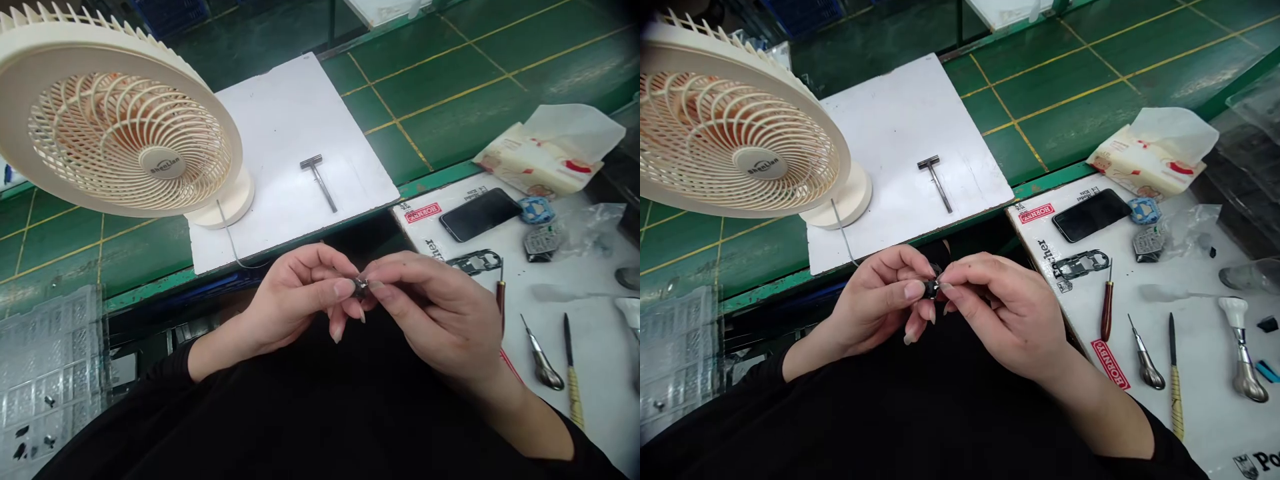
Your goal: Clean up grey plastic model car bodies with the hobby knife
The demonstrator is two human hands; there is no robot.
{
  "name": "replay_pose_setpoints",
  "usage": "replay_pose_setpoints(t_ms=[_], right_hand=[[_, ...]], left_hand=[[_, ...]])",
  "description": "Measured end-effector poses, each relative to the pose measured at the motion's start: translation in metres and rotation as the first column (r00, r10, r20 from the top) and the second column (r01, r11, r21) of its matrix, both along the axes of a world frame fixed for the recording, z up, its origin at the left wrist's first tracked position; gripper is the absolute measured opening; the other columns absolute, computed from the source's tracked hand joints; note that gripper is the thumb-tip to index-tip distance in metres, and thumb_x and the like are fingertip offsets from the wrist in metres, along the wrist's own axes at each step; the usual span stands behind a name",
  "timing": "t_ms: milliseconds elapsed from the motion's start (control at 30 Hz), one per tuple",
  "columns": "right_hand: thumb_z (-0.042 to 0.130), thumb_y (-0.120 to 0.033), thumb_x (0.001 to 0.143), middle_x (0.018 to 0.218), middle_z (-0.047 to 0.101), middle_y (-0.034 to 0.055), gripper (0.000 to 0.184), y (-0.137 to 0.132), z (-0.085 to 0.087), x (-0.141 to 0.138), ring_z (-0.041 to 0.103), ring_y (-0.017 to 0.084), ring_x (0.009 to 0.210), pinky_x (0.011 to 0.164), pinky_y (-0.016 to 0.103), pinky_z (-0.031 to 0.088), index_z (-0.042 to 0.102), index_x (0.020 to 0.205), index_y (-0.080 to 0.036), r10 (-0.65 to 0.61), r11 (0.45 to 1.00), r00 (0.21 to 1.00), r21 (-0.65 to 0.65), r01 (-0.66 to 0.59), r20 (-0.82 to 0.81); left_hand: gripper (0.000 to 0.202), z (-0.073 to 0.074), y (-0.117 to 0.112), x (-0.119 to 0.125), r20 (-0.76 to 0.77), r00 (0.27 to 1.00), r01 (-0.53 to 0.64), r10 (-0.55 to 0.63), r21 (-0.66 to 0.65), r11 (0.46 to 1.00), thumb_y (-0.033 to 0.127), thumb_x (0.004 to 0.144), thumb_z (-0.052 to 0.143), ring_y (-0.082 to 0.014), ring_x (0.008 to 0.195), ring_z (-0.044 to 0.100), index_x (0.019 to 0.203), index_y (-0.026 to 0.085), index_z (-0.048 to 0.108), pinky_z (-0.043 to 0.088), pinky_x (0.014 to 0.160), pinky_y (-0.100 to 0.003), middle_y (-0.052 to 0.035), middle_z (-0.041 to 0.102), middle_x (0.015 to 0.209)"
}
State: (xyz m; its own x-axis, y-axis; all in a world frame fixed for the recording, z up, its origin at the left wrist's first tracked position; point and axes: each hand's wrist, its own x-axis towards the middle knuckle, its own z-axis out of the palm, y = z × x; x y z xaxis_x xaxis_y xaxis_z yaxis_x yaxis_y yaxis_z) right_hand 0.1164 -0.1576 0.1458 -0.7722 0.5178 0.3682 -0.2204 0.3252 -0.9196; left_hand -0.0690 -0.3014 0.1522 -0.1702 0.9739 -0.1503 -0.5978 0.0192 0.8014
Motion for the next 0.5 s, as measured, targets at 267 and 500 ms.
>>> replay_pose_setpoints(t_ms=[267, 500], right_hand=[[0.078, -0.006, 0.113, 0.117, 0.086, 0.0023, 0.023, 0.008, -0.001, 0.011, 0.086, 0.017, 0.093, 0.077, 0.026, 0.076, 0.081, 0.122, -0.027, -0.001, 0.99, 1.0, 0.144, 0.004, -0.019], [0.077, -0.002, 0.112, 0.115, 0.085, 0.0014, 0.025, 0.008, -0.002, 0.022, 0.084, 0.015, 0.101, 0.092, 0.026, 0.072, 0.079, 0.123, -0.024, 0.027, 0.986, 0.999, 0.168, -0.02, -0.041]], left_hand=[[0.027, 0.005, 0.009, 0.003, 0.069, 0.987, 0.144, -0.142, -0.021, 0.989, 0.041, 0.106, 0.099, -0.0182, 0.051, 0.078, 0.113, 0.022, 0.081, 0.061, 0.041, -0.025, -0.0013, 0.088, 0.083], [0.029, 0.006, 0.011, 0.007, 0.057, 0.98, 0.194, -0.192, -0.041, 0.98, 0.042, 0.106, 0.099, -0.0175, 0.049, 0.077, 0.112, 0.02, 0.082, 0.061, 0.042, -0.023, -0.0034, 0.088, 0.081]])
